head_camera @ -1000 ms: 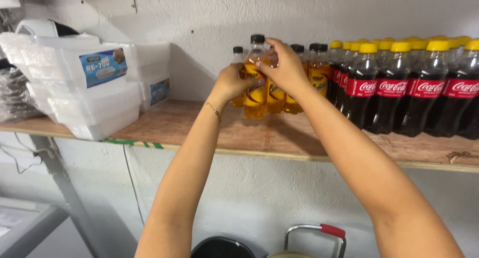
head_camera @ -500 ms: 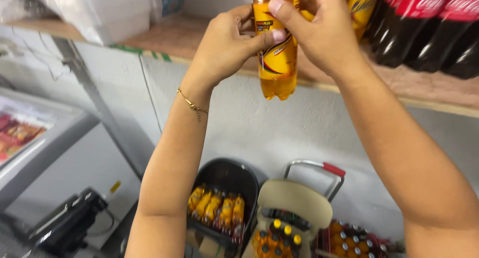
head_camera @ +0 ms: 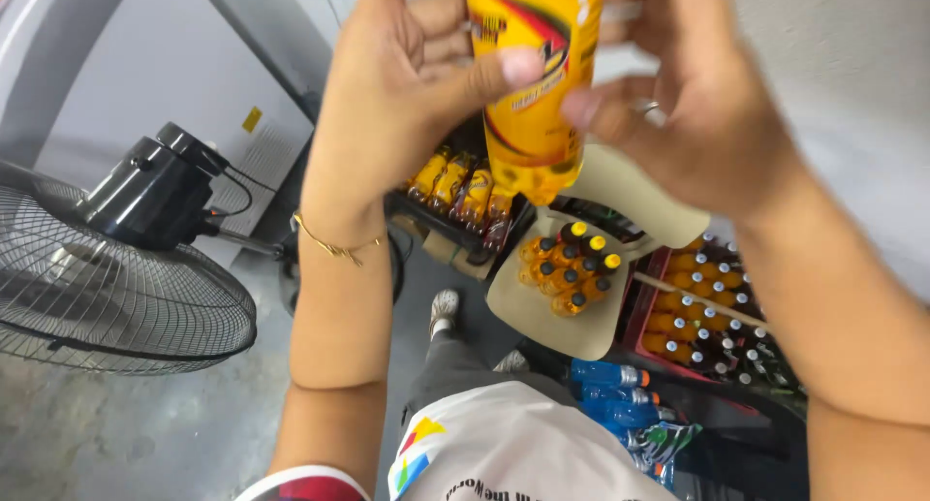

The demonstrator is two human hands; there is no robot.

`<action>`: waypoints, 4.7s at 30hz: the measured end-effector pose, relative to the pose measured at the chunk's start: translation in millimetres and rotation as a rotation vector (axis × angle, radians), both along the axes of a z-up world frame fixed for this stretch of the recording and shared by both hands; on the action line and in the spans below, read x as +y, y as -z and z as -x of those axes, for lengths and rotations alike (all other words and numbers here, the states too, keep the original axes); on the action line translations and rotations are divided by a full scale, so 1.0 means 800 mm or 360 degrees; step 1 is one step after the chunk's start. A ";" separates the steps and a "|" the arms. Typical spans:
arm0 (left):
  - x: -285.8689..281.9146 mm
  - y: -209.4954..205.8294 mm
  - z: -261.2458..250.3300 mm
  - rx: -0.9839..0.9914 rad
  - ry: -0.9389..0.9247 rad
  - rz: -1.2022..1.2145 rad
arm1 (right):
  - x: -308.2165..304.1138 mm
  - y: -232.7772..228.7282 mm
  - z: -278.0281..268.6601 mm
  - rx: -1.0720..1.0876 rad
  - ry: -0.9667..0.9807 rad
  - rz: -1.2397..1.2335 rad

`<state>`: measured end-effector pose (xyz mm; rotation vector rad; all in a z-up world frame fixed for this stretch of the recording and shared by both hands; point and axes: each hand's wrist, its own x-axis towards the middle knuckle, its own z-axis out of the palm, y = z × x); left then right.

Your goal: The person repeatedly picks up bottles of orange soda from a wooden shelf and places them into a black bucket on the floor. The task involves moving the bottles one by one or in small groups from the shelf to the bucket.

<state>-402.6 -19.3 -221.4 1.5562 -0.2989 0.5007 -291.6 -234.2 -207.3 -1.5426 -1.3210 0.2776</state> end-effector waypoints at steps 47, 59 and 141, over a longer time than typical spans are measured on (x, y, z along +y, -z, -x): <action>0.147 0.896 -0.178 0.1889 -0.0978 0.0154 | 0.293 0.904 -0.140 0.1058 0.1223 0.1166; 0.151 0.897 -0.186 0.1745 -0.1026 -0.0296 | 0.294 0.884 -0.128 0.1055 0.1288 0.0953; -0.043 -0.286 -0.648 -0.0291 -0.0763 -0.0993 | 0.008 -0.319 -0.355 -0.1790 0.1965 0.0125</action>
